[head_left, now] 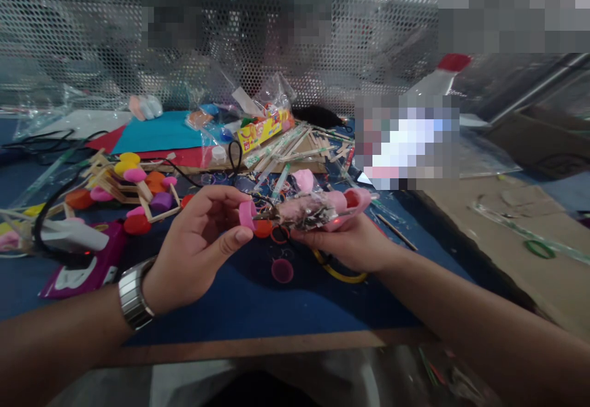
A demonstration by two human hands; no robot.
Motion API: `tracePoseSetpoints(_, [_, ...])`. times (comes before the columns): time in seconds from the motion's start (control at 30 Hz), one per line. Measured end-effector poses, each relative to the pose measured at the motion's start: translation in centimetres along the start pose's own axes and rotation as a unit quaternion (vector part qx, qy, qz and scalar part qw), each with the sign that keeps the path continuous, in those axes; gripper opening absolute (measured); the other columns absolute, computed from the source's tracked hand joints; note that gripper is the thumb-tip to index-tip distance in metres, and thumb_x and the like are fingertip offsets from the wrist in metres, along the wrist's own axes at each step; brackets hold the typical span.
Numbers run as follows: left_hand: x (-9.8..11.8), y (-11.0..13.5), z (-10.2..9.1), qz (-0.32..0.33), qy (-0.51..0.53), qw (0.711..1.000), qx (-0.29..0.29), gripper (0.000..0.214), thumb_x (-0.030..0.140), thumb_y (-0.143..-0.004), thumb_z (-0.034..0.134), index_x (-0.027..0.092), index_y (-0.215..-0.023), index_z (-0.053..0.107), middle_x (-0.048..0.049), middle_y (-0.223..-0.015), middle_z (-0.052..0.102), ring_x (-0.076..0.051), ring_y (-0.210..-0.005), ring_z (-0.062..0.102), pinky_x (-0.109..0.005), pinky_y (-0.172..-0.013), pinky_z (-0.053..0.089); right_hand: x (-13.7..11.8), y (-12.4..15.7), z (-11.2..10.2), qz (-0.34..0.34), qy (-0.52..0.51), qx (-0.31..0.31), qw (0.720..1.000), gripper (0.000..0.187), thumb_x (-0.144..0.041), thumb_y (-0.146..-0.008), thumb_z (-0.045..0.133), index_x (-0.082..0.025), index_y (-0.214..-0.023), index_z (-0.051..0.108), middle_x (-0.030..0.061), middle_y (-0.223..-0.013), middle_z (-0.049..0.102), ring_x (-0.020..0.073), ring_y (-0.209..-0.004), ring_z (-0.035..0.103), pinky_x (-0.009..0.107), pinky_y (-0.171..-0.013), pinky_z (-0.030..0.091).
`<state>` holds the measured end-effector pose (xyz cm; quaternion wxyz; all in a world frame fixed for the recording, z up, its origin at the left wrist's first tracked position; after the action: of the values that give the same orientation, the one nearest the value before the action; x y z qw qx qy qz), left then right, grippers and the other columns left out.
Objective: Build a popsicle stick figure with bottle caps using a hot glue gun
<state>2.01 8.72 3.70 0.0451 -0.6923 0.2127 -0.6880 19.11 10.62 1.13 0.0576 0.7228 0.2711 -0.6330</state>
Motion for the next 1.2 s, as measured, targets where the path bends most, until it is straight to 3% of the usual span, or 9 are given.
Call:
tracePoseSetpoints(0.3, [0.0, -0.1, -0.1, 0.010, -0.016, 1.000, 0.000, 0.025, 0.028, -0.090, 0.081, 0.022, -0.110, 0.067, -0.0004, -0.093, 0.071, -0.011, -0.081, 0.070, -0.017, -0.072, 0.060, 0.2, 0.1, -0.1, 0.005, 0.016, 0.004, 1.000, 0.022, -0.043, -0.086, 0.082, -0.026, -0.100, 0.083, 0.0037, -0.107, 0.084, 0.0279, -0.105, 0.078, 0.044, -0.104, 0.062])
tracePoseSetpoints(0.6, [0.1, -0.1, 0.0, 0.018, -0.005, 1.000, -0.004, 0.023, 0.023, -0.091, 0.079, 0.022, -0.110, 0.067, 0.0018, -0.093, 0.070, -0.006, -0.080, 0.069, -0.010, -0.071, 0.057, 0.6, 0.2, -0.3, 0.019, 0.018, 0.007, 1.000, 0.019, -0.038, -0.085, 0.082, -0.025, -0.099, 0.082, 0.0045, -0.103, 0.084, 0.0281, -0.105, 0.079, 0.043, -0.101, 0.063])
tracePoseSetpoints(1.2, [0.4, 0.0, 0.1, 0.018, -0.016, 1.000, -0.005, 0.022, 0.024, -0.091, 0.080, 0.022, -0.110, 0.067, 0.0018, -0.090, 0.070, -0.007, -0.077, 0.068, -0.012, -0.070, 0.058, 1.0, 0.4, -0.5, 0.031, 0.019, 0.015, 0.999, 0.018, -0.039, -0.083, 0.082, -0.024, -0.094, 0.081, 0.0045, -0.099, 0.084, 0.0270, -0.097, 0.078, 0.041, -0.093, 0.065])
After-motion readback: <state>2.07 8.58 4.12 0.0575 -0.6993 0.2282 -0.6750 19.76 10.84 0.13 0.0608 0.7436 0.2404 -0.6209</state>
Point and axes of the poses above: each hand's wrist, its own y-axis away from the middle knuckle, its own z-axis out of the palm, x = y × z, the point moved 10 cm from there along -y, towards the middle knuckle
